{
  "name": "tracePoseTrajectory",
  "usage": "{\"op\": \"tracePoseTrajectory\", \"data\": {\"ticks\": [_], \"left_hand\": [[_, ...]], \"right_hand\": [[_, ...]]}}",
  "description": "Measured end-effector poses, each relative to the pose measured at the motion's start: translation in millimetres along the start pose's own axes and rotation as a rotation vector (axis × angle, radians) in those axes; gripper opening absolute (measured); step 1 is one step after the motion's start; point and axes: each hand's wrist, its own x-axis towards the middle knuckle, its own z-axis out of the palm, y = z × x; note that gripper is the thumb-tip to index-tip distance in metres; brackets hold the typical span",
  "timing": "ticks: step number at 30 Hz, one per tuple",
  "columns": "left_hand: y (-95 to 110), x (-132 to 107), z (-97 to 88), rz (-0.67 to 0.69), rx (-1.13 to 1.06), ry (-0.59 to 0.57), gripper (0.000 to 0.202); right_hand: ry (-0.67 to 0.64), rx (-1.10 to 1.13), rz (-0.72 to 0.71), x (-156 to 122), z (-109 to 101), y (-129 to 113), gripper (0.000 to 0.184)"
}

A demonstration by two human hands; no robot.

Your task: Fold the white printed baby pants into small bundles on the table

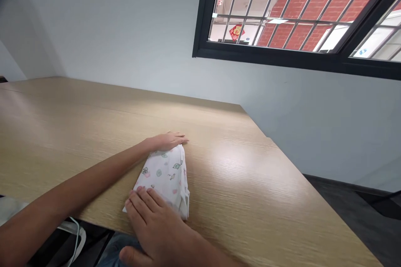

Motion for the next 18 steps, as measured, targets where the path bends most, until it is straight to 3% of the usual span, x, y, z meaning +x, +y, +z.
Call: {"op": "tracePoseTrajectory", "data": {"ticks": [3, 6, 9, 13, 16, 18], "left_hand": [[16.1, -22.4, -4.0, -0.059, 0.075, 0.113, 0.041], [38.2, -62.6, -8.5, -0.064, 0.135, 0.146, 0.043], [57.2, -108.6, -12.1, -0.03, 0.128, 0.086, 0.041], [72.0, -159.4, -6.2, -0.091, -0.06, -0.027, 0.047], [79.1, -184.2, 6.8, -0.129, -0.186, -0.035, 0.089], [85.2, -194.5, 14.1, -0.092, -0.231, -0.036, 0.108]], "right_hand": [[0.027, 0.044, -0.018, -4.7, -9.4, -2.1, 0.044], [0.251, -0.022, 0.074, -10.2, -16.1, 8.0, 0.034], [0.433, -0.155, 0.218, -15.8, -17.6, 22.5, 0.032], [0.35, -0.218, 0.297, -28.9, -11.0, 29.6, 0.039], [0.27, -0.198, 0.293, -44.9, 0.7, 28.8, 0.075], [0.226, -0.187, 0.292, -56.3, 10.6, 28.9, 0.086]]}}
